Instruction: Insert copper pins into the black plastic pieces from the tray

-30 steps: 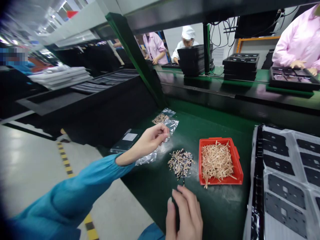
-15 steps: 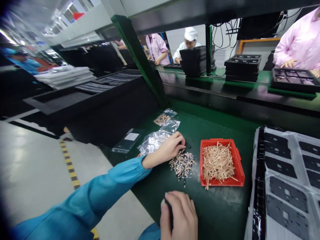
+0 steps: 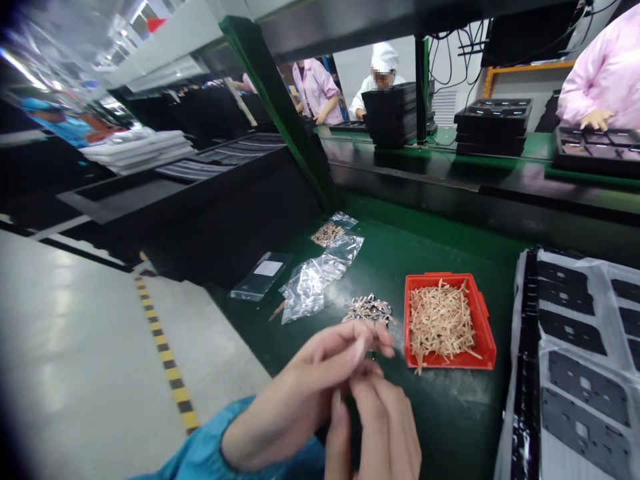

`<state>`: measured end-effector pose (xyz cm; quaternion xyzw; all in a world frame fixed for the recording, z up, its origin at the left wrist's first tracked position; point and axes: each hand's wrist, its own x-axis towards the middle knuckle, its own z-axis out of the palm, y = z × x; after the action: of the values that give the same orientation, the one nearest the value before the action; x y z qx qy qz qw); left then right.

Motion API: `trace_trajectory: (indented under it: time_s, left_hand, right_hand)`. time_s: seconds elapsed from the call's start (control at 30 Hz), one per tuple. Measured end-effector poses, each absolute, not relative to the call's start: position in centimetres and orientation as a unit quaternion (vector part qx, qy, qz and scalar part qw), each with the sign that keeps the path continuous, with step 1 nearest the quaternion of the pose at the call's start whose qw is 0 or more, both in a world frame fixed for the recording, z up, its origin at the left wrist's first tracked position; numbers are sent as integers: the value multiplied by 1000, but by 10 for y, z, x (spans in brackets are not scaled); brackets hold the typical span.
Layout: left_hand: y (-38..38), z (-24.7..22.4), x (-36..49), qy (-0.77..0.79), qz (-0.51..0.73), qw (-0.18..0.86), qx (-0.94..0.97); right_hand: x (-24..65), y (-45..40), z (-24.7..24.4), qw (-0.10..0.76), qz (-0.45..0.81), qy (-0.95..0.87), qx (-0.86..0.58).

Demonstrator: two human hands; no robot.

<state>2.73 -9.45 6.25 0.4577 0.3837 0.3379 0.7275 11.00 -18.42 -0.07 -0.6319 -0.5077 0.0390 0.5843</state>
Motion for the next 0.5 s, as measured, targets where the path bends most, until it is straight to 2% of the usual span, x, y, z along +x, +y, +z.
trace_trajectory:
  time_s: [0.2, 0.5]
  left_hand:
    - [-120, 53, 48, 363, 350, 809, 303]
    - [-123, 64, 51, 358, 369, 817, 259]
  right_hand:
    - [121, -184, 3, 549, 17, -511, -662]
    - [125, -185, 3, 577, 51, -509, -636]
